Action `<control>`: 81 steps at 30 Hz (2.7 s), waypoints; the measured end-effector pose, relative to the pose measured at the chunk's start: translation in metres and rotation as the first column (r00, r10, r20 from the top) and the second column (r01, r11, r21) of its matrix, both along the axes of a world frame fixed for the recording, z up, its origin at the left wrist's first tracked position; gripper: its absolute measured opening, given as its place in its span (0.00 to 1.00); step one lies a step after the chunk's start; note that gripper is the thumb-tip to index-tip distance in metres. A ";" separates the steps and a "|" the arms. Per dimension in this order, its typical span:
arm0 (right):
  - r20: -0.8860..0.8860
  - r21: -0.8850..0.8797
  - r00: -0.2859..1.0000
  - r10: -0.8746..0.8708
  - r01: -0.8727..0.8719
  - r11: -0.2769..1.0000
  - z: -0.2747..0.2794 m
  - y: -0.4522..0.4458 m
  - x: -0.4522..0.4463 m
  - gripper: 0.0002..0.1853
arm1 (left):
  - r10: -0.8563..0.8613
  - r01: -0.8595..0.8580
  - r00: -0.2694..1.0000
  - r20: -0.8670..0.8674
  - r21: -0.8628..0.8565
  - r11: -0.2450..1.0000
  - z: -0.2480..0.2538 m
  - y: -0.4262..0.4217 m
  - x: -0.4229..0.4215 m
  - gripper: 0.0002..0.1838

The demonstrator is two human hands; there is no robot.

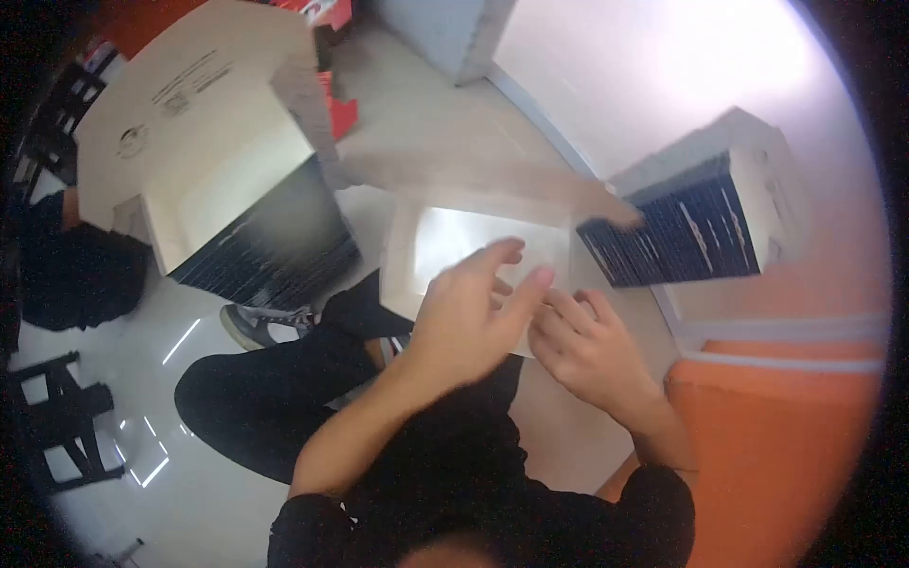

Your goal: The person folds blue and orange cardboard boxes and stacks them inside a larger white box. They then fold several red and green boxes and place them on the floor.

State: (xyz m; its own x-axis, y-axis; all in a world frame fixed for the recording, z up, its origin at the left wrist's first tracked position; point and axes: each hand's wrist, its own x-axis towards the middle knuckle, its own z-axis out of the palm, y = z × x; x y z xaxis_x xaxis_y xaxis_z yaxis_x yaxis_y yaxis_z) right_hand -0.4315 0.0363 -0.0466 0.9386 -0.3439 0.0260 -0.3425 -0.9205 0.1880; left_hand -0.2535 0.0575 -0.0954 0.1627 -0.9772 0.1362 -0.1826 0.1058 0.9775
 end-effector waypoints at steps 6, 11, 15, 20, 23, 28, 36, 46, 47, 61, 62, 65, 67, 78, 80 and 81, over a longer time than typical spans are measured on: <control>0.218 -0.057 0.971 -0.095 0.109 0.992 -0.027 -0.001 -0.029 0.12 | -0.130 0.107 0.986 0.101 0.209 0.972 -0.008 -0.058 -0.034 0.31; 0.731 0.225 0.480 -0.486 0.503 0.835 -0.083 0.036 -0.029 0.28 | -0.059 0.090 0.982 -0.182 0.168 0.982 -0.020 -0.051 -0.026 0.22; 0.727 0.687 -0.025 -0.686 0.030 0.726 -0.095 0.052 -0.016 0.33 | 0.049 0.039 0.885 -0.463 0.179 0.983 -0.008 -0.027 -0.015 0.16; 0.756 0.443 0.426 -0.497 0.226 0.868 -0.066 0.033 -0.001 0.17 | -0.024 0.042 0.970 -0.241 0.068 0.997 -0.030 0.011 -0.012 0.14; 0.781 0.355 0.483 -0.395 0.176 0.918 -0.070 0.025 -0.001 0.15 | 0.044 -0.029 0.974 -0.222 0.071 0.997 -0.026 0.017 -0.012 0.13; 0.820 0.217 0.544 -0.177 -0.009 0.976 -0.073 0.020 -0.011 0.13 | 0.255 -0.148 0.782 -0.568 0.228 0.962 -0.008 0.028 -0.005 0.08; 0.801 0.126 0.598 -0.020 -0.137 0.982 -0.069 0.014 -0.010 0.12 | 0.263 -0.179 0.473 -0.841 0.200 0.963 -0.009 0.036 -0.003 0.10; 0.788 0.072 0.614 -0.041 -0.026 0.997 -0.063 0.023 0.016 0.13 | 0.397 -0.219 0.727 -0.560 0.360 0.907 0.006 0.059 -0.023 0.16; 0.800 0.116 0.592 -0.093 -0.002 0.993 -0.069 0.027 0.015 0.12 | 0.375 -0.197 0.778 -0.504 0.372 0.907 0.005 0.063 -0.022 0.18; 0.690 0.632 0.107 -0.716 -0.571 0.524 -0.143 -0.028 -0.041 0.26 | -0.043 0.230 0.643 0.765 -0.139 0.963 0.040 0.092 -0.001 0.16; 0.654 0.638 0.028 -0.756 -0.559 0.531 -0.125 -0.029 -0.013 0.26 | 0.015 0.227 0.614 0.789 -0.194 0.954 0.046 0.096 0.005 0.16; 0.538 0.647 -0.128 -0.834 -0.572 0.505 -0.064 -0.034 0.068 0.25 | 0.184 0.125 0.755 0.629 -0.414 0.902 0.056 0.109 0.055 0.25; 0.466 0.586 -0.184 -0.865 -0.668 0.458 -0.005 -0.035 0.123 0.26 | 0.480 -0.061 0.568 0.668 -0.548 0.834 0.069 0.116 0.090 0.35; 0.434 0.841 0.568 -0.699 -0.533 0.089 0.041 -0.090 0.237 0.32 | 0.557 -0.480 0.708 0.435 -0.282 0.831 0.062 0.089 0.228 0.41; 0.451 0.860 0.588 -0.672 -0.486 0.153 0.031 -0.106 0.239 0.32 | 0.551 -0.496 0.690 0.469 -0.248 0.832 0.055 0.091 0.229 0.39; 0.476 0.868 0.605 -0.639 -0.442 0.228 0.027 -0.111 0.242 0.33 | 0.546 -0.508 0.672 0.500 -0.226 0.831 0.051 0.090 0.229 0.37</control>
State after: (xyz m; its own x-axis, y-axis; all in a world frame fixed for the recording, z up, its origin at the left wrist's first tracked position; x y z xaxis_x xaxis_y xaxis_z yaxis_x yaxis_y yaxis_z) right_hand -0.1897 -0.0745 -0.0199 0.7022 -0.6971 0.1447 0.0751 -0.1296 -0.9887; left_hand -0.0242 0.1479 -0.0446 0.5319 -0.7375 0.4161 -0.7034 -0.1111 0.7021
